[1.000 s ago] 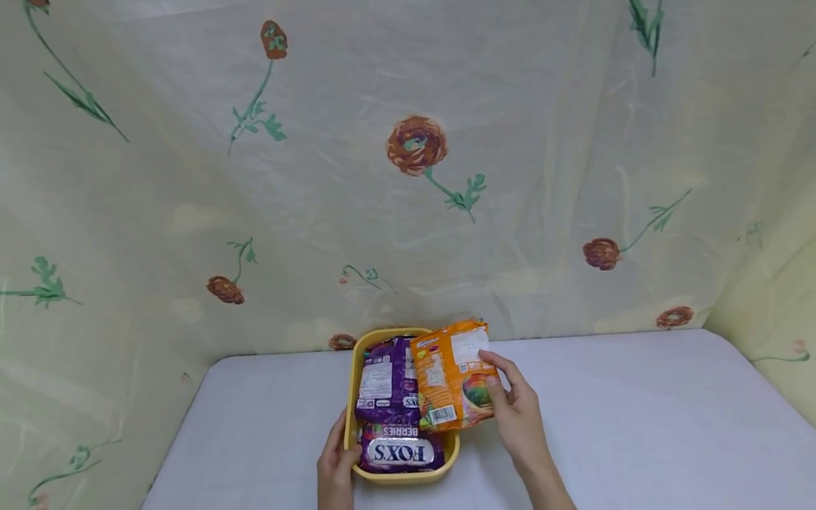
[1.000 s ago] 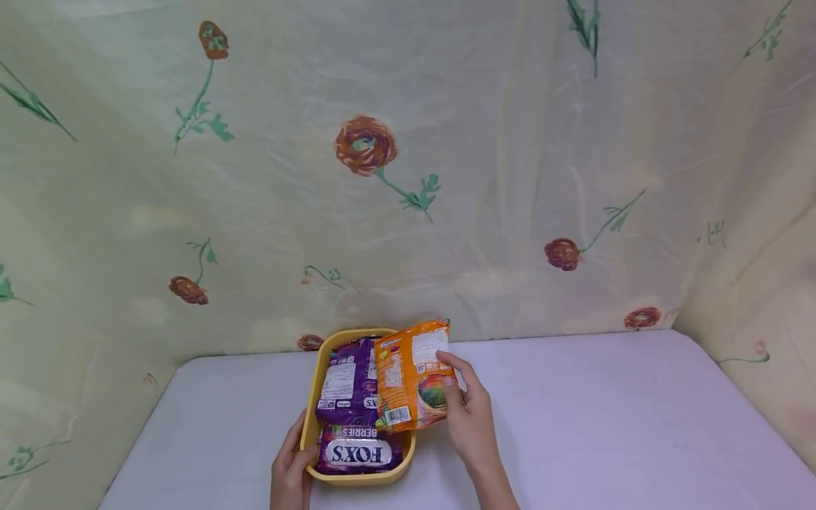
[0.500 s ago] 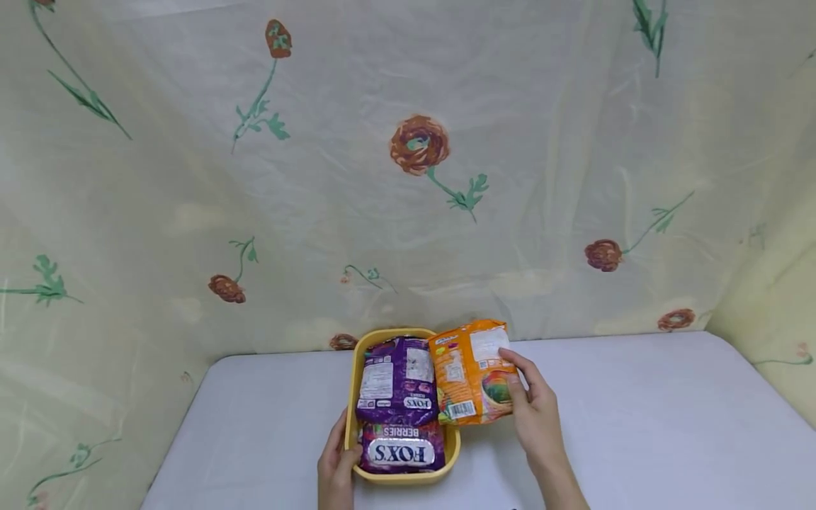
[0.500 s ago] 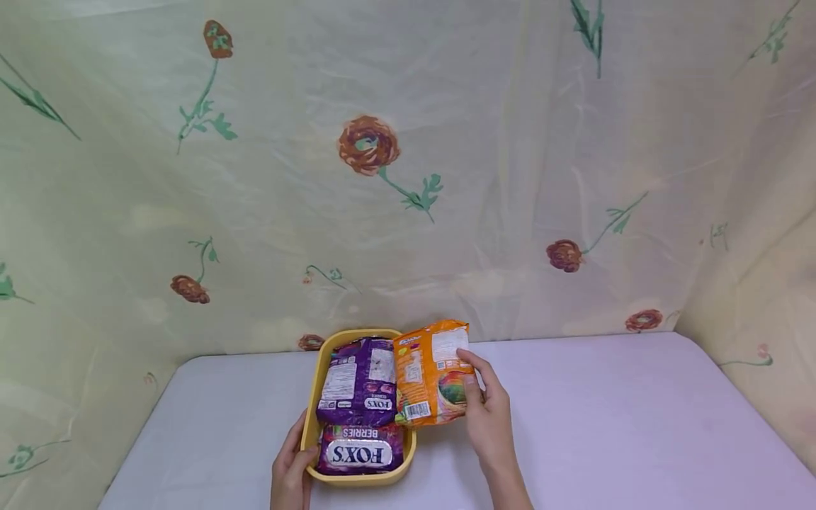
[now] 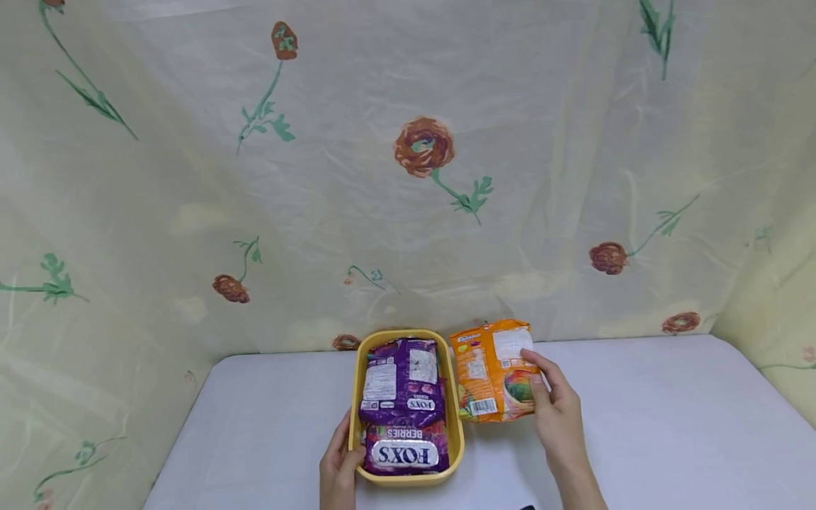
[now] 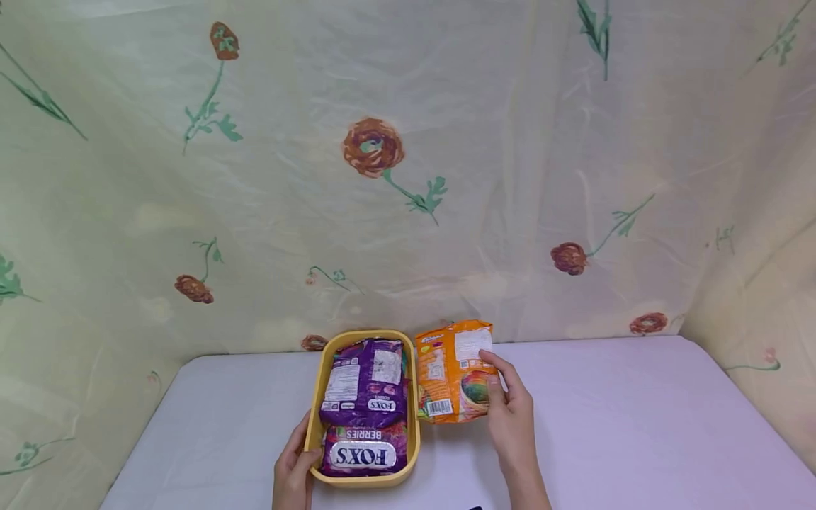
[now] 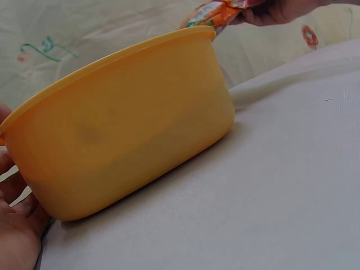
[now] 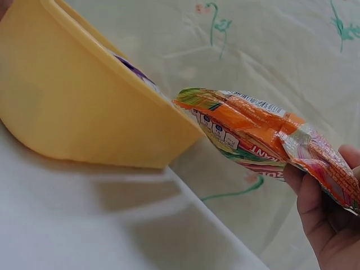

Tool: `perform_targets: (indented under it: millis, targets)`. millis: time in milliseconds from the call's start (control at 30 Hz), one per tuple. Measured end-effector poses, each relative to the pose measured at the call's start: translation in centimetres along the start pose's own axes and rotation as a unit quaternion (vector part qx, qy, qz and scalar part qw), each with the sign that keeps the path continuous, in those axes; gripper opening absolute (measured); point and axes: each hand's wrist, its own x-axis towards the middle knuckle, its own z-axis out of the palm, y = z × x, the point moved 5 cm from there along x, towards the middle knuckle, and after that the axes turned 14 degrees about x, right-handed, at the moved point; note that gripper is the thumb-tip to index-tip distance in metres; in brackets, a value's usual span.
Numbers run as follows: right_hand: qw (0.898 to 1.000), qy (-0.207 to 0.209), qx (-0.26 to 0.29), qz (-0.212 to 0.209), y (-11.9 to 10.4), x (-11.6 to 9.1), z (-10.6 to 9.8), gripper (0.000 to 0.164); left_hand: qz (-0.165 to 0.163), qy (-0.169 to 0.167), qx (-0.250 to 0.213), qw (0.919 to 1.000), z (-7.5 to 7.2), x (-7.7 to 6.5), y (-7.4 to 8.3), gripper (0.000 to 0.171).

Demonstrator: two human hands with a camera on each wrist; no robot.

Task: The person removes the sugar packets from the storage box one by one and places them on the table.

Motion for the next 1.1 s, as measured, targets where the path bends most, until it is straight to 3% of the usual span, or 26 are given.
perform_targets:
  millis: [433, 933, 1100]
  targets:
    - [1.000, 0.006, -0.001, 0.021, 0.9, 0.8, -1.6, 0.041, -0.028, 0.007, 0.030, 0.9991, 0.0, -0.1, 0.1, 0.065]
    - [0.999, -0.026, -0.028, 0.030, 4.2, 1.4, -0.9, 0.039, -0.014, 0.005, 0.023, 0.9996, 0.1, 0.0, -0.2, 0.064]
    - [0.998, -0.024, -0.050, 0.008, 5.0, 1.7, -1.0, 0.038, -0.017, 0.010, 0.035, 0.9992, 0.0, 0.2, -0.3, 0.064]
